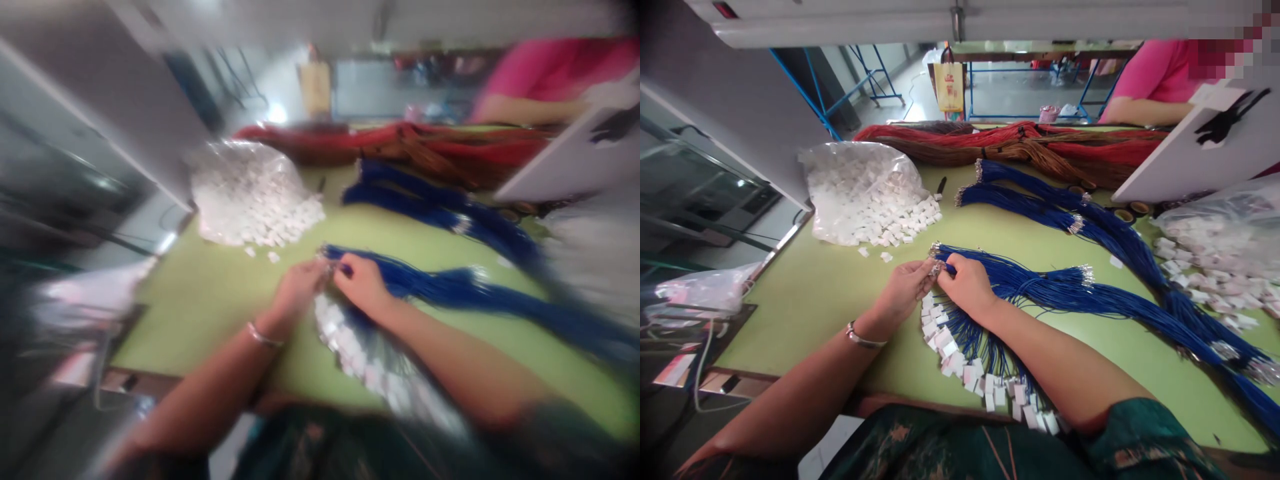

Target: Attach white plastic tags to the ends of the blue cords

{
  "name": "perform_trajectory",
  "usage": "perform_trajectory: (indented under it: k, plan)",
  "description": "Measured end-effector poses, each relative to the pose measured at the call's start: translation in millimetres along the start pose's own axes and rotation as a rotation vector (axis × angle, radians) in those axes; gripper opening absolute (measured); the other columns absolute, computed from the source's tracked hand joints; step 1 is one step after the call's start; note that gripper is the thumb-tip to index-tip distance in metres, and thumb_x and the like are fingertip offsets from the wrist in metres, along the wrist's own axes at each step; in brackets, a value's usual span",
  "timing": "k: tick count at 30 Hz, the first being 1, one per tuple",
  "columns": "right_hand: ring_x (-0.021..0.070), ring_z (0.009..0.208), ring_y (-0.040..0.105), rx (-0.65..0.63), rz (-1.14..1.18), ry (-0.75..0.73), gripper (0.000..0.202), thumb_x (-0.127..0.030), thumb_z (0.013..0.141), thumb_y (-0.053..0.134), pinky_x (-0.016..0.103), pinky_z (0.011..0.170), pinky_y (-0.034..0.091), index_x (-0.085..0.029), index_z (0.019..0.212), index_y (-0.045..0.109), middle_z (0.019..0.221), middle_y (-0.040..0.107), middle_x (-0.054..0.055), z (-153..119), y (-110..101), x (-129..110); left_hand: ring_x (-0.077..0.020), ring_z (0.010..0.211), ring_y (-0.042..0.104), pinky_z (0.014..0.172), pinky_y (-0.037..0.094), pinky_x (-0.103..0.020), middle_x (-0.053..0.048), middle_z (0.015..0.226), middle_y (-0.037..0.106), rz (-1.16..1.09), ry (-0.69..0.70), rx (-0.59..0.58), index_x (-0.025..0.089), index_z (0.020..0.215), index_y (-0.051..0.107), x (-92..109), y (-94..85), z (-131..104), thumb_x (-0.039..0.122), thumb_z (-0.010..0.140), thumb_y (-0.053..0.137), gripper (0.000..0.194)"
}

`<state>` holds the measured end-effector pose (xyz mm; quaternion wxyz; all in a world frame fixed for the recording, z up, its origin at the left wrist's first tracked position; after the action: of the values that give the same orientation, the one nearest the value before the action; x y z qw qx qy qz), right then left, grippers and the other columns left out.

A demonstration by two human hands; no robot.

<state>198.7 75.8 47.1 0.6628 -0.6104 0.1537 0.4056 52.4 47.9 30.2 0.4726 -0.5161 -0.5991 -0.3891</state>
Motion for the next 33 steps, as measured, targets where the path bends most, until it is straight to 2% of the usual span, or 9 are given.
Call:
perform_trajectory:
  k: [8, 15, 21, 25, 27, 30, 31, 32, 33]
  plan:
    - [0.0137, 0.056, 0.050, -0.046, -0.017, -0.039, 0.014, -0.029, 0.078, 0.056, 0.025, 0.056, 0.033, -0.019, 0.069, 0.060, 0.063, 0.062, 0.002, -3.3, 0.0, -0.1, -0.0086, 0.053, 0.050, 0.048, 0.038, -0.019, -0.001, 0.062, 0.062, -0.037, 0.017, -0.028, 0.016, 0.096, 0.073, -0.3, 3.1, -3.1, 0.032, 0.074, 0.068, 0.028]
    - [0.0103, 0.053, 0.047, -0.125, 0.159, -0.004, 0.013, -0.025, 0.074, 0.057, 0.021, 0.053, 0.033, -0.017, 0.064, 0.061, 0.057, 0.059, -0.001, 1.7, -3.4, 9.4, -0.0086, 0.050, 0.049, 0.046, 0.038, -0.019, -0.001, 0.055, 0.058, -0.051, 0.006, -0.053, 0.015, 0.097, 0.073, -2.4, -0.5, -1.6, 0.038, 0.076, 0.067, 0.031]
    - [0.0097, 0.054, 0.047, -0.212, 0.153, -0.037, 0.013, -0.026, 0.073, 0.060, 0.021, 0.053, 0.033, -0.015, 0.066, 0.062, 0.058, 0.059, -0.002, 0.8, -1.8, 9.0, -0.0083, 0.047, 0.047, 0.045, 0.035, -0.019, 0.000, 0.056, 0.059, 0.111, 0.065, -0.099, 0.016, 0.095, 0.074, 0.9, -1.1, -1.6, 0.033, 0.076, 0.065, 0.027]
    - [0.0115, 0.056, 0.050, -0.124, 0.269, 0.034, 0.020, -0.031, 0.075, 0.058, 0.023, 0.054, 0.037, -0.015, 0.063, 0.061, 0.059, 0.060, 0.000, 6.5, -7.5, 9.4, -0.0121, 0.059, 0.056, 0.055, 0.043, -0.022, -0.004, 0.068, 0.067, 0.290, 0.178, -0.112, 0.017, 0.092, 0.074, 8.3, -7.4, -2.2, 0.029, 0.077, 0.062, 0.023]
    - [0.0131, 0.059, 0.054, -0.097, 0.360, 0.064, 0.018, -0.032, 0.075, 0.059, 0.024, 0.057, 0.041, -0.016, 0.068, 0.064, 0.063, 0.063, 0.001, 9.9, -11.0, 9.2, -0.0143, 0.066, 0.060, 0.062, 0.045, -0.024, -0.005, 0.074, 0.070, 0.440, 0.256, -0.208, 0.018, 0.084, 0.075, 17.0, -11.2, -6.1, 0.026, 0.076, 0.061, 0.018]
    - [0.0141, 0.061, 0.058, -0.177, 0.467, 0.076, 0.014, -0.029, 0.072, 0.062, 0.025, 0.057, 0.044, -0.017, 0.074, 0.066, 0.066, 0.065, 0.001, 12.0, -12.8, 7.8, -0.0158, 0.076, 0.062, 0.074, 0.047, -0.027, -0.005, 0.085, 0.072, 0.638, 0.396, -0.576, 0.020, 0.080, 0.074, 32.5, -18.7, -13.8, 0.025, 0.078, 0.059, 0.016]
    - [0.0137, 0.059, 0.058, -0.212, 0.496, 0.086, 0.014, -0.028, 0.071, 0.062, 0.025, 0.056, 0.044, -0.017, 0.077, 0.067, 0.065, 0.065, 0.001, 11.6, -12.6, 7.2, -0.0162, 0.079, 0.062, 0.077, 0.047, -0.028, -0.005, 0.088, 0.072, 0.685, 0.424, -0.655, 0.020, 0.082, 0.074, 36.5, -23.7, -14.5, 0.027, 0.080, 0.057, 0.018]
    - [0.0130, 0.056, 0.057, -0.236, 0.524, 0.105, 0.015, -0.028, 0.070, 0.062, 0.024, 0.054, 0.044, -0.017, 0.080, 0.067, 0.063, 0.063, 0.000, 10.8, -12.1, 6.5, -0.0168, 0.081, 0.062, 0.079, 0.047, -0.029, -0.005, 0.090, 0.071, 0.734, 0.431, -0.641, 0.020, 0.085, 0.073, 39.5, -30.6, -12.8, 0.030, 0.083, 0.055, 0.021]
    - [0.0123, 0.053, 0.056, -0.251, 0.553, 0.131, 0.018, -0.028, 0.070, 0.062, 0.023, 0.052, 0.043, -0.017, 0.083, 0.066, 0.059, 0.061, -0.002, 9.8, -11.6, 5.8, -0.0179, 0.082, 0.062, 0.080, 0.047, -0.030, -0.006, 0.091, 0.071, 0.797, 0.422, -0.534, 0.020, 0.087, 0.073, 41.1, -39.3, -8.7, 0.033, 0.084, 0.053, 0.024]
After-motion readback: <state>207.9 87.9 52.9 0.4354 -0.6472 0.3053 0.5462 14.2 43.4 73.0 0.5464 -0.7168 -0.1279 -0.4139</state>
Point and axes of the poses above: each hand's wrist, its own z-axis towards the middle knuckle, its own y-axis out of the palm, x = y × z, the point moved 1 cm from there along z, towards the middle knuckle
